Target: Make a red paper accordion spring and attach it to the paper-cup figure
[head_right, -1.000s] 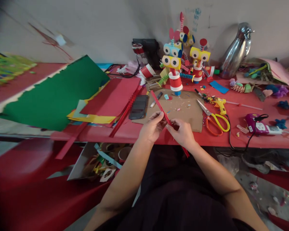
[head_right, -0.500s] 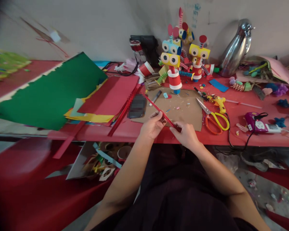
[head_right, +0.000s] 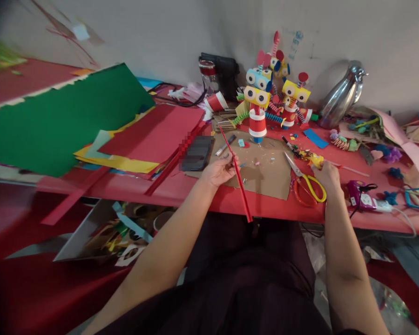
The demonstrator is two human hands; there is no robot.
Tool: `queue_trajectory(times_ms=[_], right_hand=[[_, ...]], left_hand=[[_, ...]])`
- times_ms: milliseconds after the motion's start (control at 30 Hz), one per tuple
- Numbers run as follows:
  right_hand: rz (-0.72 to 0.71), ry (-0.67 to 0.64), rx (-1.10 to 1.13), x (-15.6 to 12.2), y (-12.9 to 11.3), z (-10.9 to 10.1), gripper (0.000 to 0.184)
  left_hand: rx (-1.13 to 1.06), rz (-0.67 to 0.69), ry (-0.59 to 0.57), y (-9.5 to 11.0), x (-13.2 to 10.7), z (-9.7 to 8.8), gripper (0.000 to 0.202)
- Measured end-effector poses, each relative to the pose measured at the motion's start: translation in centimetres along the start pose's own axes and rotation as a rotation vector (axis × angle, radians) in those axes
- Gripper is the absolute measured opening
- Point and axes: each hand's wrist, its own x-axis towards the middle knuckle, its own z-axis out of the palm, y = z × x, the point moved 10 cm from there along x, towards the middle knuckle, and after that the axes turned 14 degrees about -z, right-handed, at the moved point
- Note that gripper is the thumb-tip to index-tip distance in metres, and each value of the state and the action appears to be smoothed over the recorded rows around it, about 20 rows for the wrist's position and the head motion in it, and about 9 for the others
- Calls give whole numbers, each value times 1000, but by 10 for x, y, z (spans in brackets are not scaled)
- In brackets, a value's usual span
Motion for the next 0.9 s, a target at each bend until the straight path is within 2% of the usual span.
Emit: queue_trajectory(times_ms=[133,233,333,433,500,567,667,767,900], right_hand=[[43,-48,83,11,4,14,25],[77,-46,224,13,4,17,19],[50,-11,392,5,-7,15,15],[-38,-61,638,-14,-34,23,30],[-121,-190,932,-29,-66,39,41],[-168,-300,1062,-41,-91,52,45],[-204,-416,1087,-49,-118,71,45],[-301,-503,1047,-48,-139,83,46],[-429,-538,1018,-46,-153,92,44]], left_hand=[[62,-41,-19,-6,2,2,14],[128,-71,-32,-9,3,7,16],[220,-98,-46,-8,5,14,17],[337,-125,-46,-5,8,19,18],[415,-157,-39,-3,12,19,17],[493,-194,-27,0,16,18,16],[591,-227,7,8,21,13,16],[640,-241,38,17,24,6,16],[663,-250,64,21,25,-2,14]])
